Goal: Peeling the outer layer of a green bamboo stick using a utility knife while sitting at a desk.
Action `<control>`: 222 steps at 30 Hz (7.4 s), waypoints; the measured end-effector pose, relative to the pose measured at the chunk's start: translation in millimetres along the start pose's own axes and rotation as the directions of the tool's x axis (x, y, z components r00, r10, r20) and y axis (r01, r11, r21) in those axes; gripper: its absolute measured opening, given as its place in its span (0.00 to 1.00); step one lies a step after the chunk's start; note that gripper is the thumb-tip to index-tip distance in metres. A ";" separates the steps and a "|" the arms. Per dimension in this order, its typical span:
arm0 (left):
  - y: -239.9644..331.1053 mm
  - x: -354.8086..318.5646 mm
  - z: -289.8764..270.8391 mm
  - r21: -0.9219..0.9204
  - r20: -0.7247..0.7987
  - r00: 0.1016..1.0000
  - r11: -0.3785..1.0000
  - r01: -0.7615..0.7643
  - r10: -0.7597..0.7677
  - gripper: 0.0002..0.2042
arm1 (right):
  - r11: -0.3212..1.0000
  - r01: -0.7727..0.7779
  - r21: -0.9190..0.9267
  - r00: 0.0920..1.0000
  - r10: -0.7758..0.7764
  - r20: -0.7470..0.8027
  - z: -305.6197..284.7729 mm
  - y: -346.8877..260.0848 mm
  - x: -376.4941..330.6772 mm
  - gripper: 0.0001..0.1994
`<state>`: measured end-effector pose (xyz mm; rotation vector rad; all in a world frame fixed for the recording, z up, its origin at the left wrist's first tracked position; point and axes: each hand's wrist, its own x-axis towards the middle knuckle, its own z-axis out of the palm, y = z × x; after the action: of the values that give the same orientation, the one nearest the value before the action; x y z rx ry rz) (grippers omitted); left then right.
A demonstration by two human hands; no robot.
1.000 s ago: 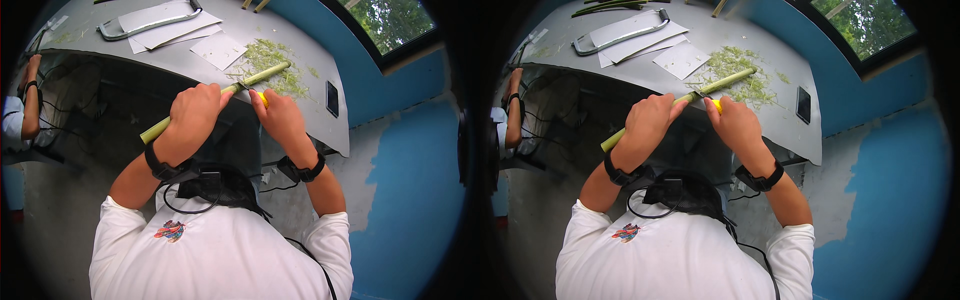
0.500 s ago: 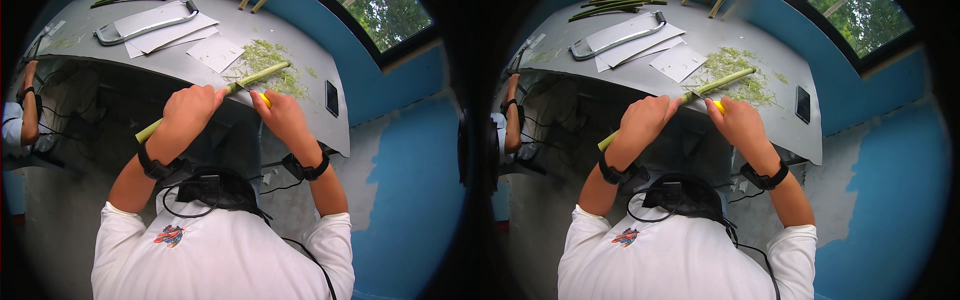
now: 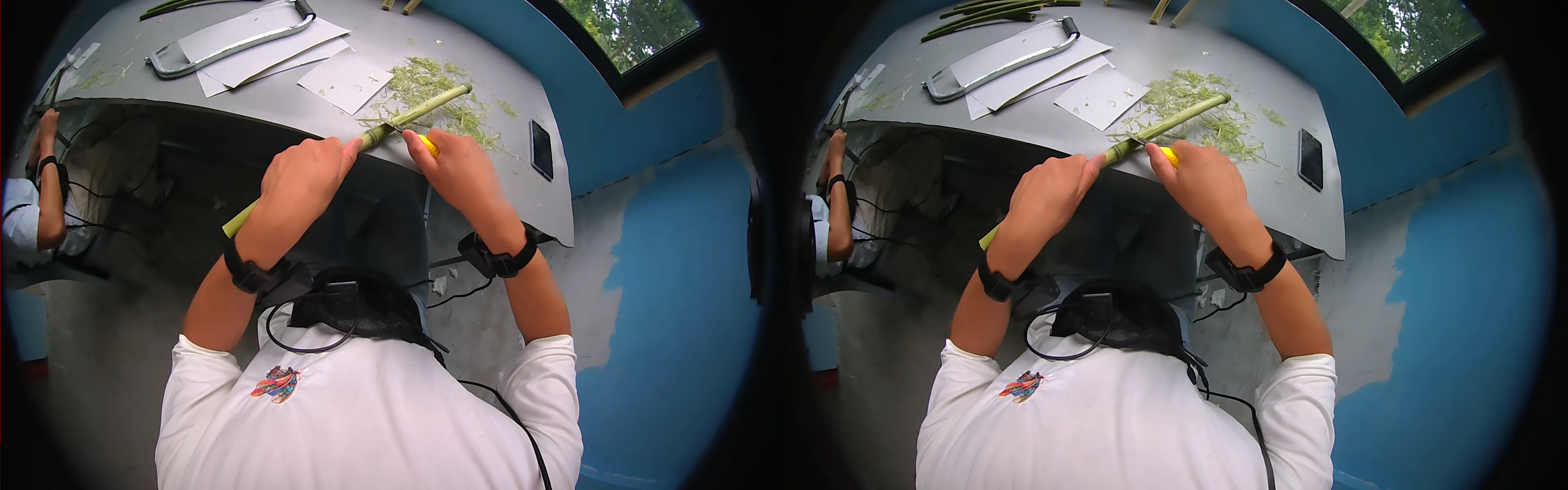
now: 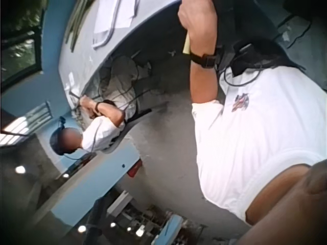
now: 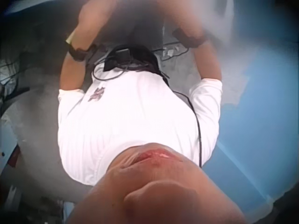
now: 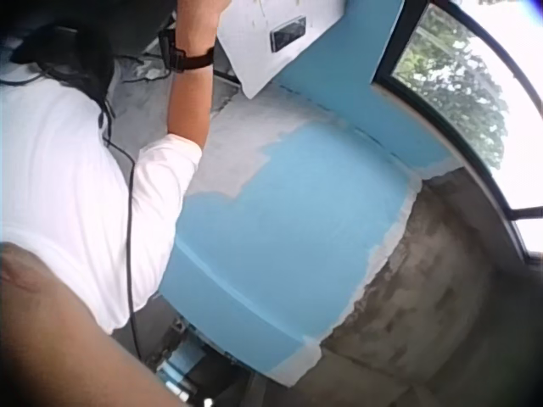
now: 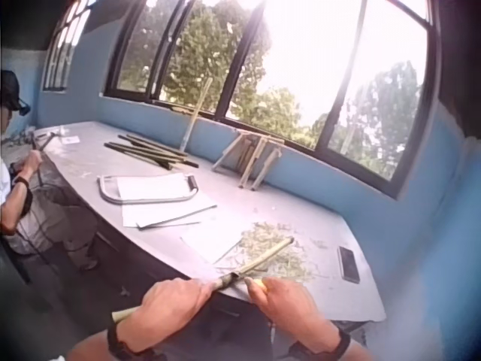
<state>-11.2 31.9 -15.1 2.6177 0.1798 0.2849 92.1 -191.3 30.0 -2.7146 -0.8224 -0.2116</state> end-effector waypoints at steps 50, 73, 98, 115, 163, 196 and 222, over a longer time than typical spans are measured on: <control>17.2 6.8 -5.2 0.080 0.062 0.998 0.997 -0.014 0.009 0.34 | 0.998 -0.026 0.056 1.000 0.026 0.006 5.0 31.8 -5.3 0.32; 10.7 16.5 -5.3 0.045 0.113 0.994 0.999 0.000 -0.005 0.37 | 0.992 -0.078 -0.100 0.997 0.076 -0.025 -5.8 58.3 7.3 0.33; 18.9 19.9 -6.1 -0.045 0.143 0.989 0.998 0.035 -0.028 0.36 | 0.925 -0.265 -0.272 0.964 0.256 -0.068 -10.3 112.9 -3.6 0.31; 54.5 46.0 -25.0 0.238 -0.154 0.984 0.970 -0.051 0.090 0.22 | 0.911 -0.326 -0.254 0.936 0.273 -0.223 7.0 126.4 -9.8 0.31; 138.2 -69.3 -39.5 -0.106 -0.456 0.295 0.278 -0.955 0.840 0.13 | 0.909 -0.341 -0.238 0.911 0.257 -0.323 44.6 144.8 -8.1 0.31; -64.1 18.0 -41.0 -0.154 0.079 0.988 0.978 0.144 -0.133 0.36 | 0.997 0.001 0.080 1.000 0.001 -0.018 -8.1 17.1 37.9 0.32; -76.4 11.3 -47.5 -0.096 0.119 0.969 0.969 0.226 -0.215 0.39 | 0.988 0.122 -0.093 0.962 -0.095 0.255 21.1 -31.1 97.8 0.38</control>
<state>-17.1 122.2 -10.1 2.4692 0.4041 0.0735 156.6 -109.2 39.3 -2.8388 -1.0607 0.0686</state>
